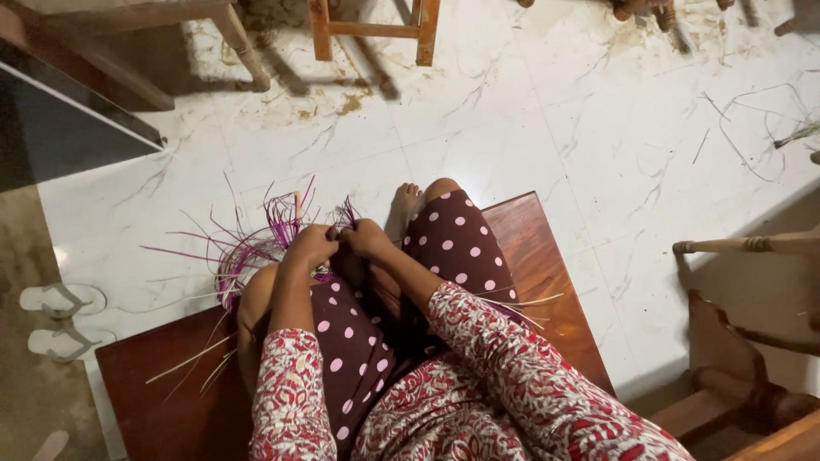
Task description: A person is weaving a basket by interlacing thin colored strands on a wooden surface.
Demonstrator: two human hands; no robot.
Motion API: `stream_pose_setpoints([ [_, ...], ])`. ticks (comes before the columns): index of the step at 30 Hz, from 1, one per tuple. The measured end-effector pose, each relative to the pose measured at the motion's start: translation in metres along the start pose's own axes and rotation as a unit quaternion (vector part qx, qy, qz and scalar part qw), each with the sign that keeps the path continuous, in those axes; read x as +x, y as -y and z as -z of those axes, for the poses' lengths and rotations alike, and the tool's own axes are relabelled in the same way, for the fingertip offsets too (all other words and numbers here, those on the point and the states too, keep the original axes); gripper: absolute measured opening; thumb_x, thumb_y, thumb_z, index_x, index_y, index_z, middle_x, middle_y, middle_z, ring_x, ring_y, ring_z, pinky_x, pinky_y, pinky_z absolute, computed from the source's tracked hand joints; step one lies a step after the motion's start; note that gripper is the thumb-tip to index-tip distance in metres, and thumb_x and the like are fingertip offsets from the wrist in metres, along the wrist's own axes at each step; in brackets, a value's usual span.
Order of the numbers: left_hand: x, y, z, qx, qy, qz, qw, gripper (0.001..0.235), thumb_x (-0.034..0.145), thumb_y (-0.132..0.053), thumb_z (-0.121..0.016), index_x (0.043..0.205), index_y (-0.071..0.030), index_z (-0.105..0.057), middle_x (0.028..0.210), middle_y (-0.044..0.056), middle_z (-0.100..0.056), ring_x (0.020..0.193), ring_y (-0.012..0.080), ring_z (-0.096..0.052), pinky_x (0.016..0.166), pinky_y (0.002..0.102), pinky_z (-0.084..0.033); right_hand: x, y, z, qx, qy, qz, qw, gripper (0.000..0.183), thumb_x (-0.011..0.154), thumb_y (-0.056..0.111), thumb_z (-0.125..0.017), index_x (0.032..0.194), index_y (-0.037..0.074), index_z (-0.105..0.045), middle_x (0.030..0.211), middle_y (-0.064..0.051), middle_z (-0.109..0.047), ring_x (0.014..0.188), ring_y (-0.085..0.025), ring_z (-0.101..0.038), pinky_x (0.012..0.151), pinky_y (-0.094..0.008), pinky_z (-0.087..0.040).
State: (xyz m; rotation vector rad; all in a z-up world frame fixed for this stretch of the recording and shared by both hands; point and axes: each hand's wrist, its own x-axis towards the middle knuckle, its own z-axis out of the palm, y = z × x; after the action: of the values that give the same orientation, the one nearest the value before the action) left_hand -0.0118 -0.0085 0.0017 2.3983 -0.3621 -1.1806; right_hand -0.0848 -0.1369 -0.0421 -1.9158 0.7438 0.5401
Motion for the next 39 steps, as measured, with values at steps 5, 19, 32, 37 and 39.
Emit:
stream_pose_setpoints([
  [5,-0.008,-0.008,0.005,0.056,-0.032,-0.025,0.998,0.026,0.082,-0.029,-0.059,0.087,-0.014,-0.080,0.069,0.010,-0.074,0.085,0.0336,-0.074,0.086,0.047,-0.055,-0.029,0.031,0.030,-0.017,0.013,0.060,0.998,0.039,0.092,0.031,-0.063,0.115,0.002,-0.074,0.106,-0.024,-0.075,0.109,-0.042,-0.071,0.094,-0.053,-0.055],
  [19,0.043,0.042,-0.002,0.088,-0.140,-0.141,0.976,0.038,0.085,-0.014,-0.065,0.118,-0.031,-0.070,0.110,0.000,-0.068,0.114,0.0283,-0.065,0.104,0.044,-0.052,-0.056,0.056,0.043,-0.196,-0.007,0.488,0.851,0.019,0.096,0.025,-0.062,0.099,0.007,-0.067,0.095,-0.018,-0.071,0.082,-0.046,-0.069,0.069,-0.057,-0.057],
  [32,0.021,0.020,0.015,-0.232,-0.253,-0.063,0.937,0.017,0.085,-0.012,-0.070,0.101,-0.013,-0.077,0.084,0.007,-0.071,0.051,0.0182,-0.070,0.040,0.025,-0.058,-0.045,-0.057,0.037,-0.517,0.001,0.373,0.771,0.020,0.085,0.018,-0.056,0.099,0.015,-0.071,0.097,-0.002,-0.064,0.063,-0.028,-0.072,0.045,-0.047,-0.056],
  [37,0.038,0.030,0.016,-0.338,-0.322,-0.063,0.882,0.020,0.088,-0.005,-0.067,0.106,0.000,-0.073,0.091,0.016,-0.066,0.062,0.0274,-0.075,0.051,0.030,-0.064,-0.096,-0.073,0.049,-0.558,-0.061,0.389,0.730,0.017,0.079,0.021,-0.063,0.093,0.022,-0.073,0.085,0.001,-0.064,0.054,-0.022,-0.067,0.033,-0.045,-0.048],
  [39,0.054,0.042,0.013,-0.369,-0.403,-0.066,0.835,0.012,0.086,-0.001,-0.072,0.097,-0.001,-0.076,0.082,0.014,-0.059,0.057,0.0317,-0.072,0.045,0.034,-0.066,-0.165,-0.022,0.089,-0.524,-0.107,0.424,0.731,0.023,0.082,0.015,-0.057,0.099,0.017,-0.073,0.085,-0.003,-0.067,0.052,-0.024,-0.070,0.037,-0.044,-0.052],
])
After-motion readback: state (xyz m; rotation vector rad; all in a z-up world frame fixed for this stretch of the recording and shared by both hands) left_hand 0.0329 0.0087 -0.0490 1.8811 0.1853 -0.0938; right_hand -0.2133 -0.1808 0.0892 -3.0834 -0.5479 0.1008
